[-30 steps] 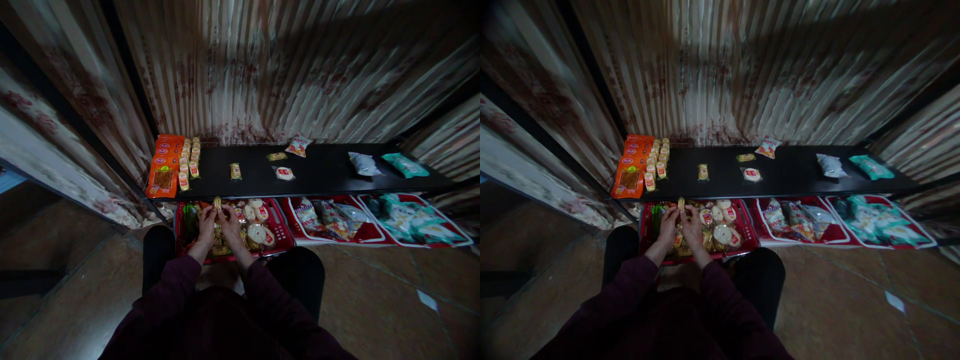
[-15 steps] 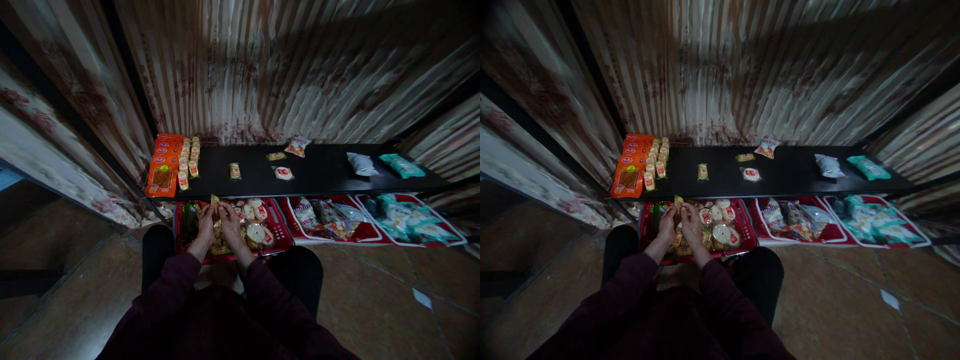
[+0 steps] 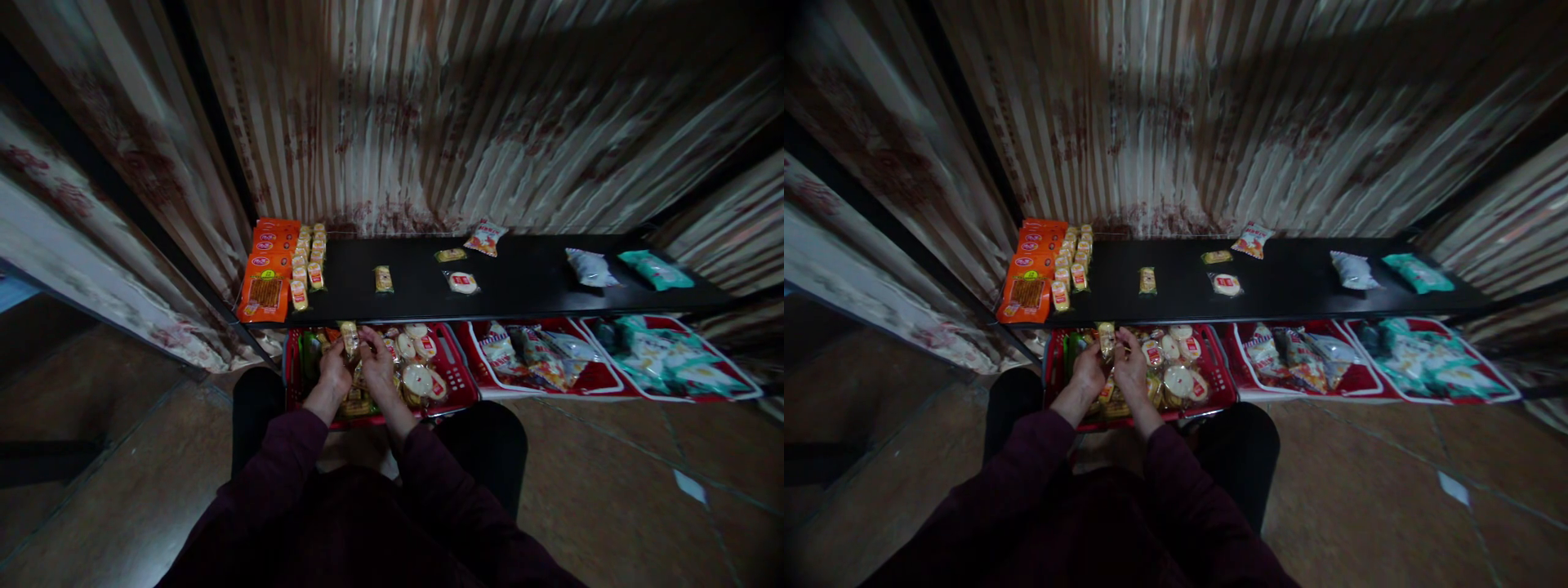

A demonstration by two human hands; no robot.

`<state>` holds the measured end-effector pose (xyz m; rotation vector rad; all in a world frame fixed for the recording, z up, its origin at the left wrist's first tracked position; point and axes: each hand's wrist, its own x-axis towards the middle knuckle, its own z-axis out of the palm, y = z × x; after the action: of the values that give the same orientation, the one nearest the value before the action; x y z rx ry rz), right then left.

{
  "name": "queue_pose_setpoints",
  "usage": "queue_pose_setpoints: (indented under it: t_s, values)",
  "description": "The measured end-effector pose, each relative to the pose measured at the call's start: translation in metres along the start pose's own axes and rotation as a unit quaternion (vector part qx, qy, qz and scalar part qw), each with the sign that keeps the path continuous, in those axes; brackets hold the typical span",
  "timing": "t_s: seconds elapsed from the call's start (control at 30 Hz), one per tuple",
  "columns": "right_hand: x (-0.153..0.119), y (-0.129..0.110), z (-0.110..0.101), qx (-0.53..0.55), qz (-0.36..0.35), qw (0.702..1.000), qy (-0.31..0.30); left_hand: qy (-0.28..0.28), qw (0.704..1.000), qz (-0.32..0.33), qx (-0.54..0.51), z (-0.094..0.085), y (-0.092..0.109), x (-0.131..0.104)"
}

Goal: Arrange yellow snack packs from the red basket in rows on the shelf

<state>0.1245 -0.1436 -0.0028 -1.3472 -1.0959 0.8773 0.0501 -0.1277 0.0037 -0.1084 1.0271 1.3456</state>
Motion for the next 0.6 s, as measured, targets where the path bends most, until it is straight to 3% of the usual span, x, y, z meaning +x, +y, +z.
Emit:
queue_pose_setpoints:
  t_s: [0.6]
  values:
    - [-0.002,-0.009,-0.002,-0.048,-0.054,0.997,-0.003,0.009,0.997,-0.08,-0.019,-0.004,0.002,0.012]
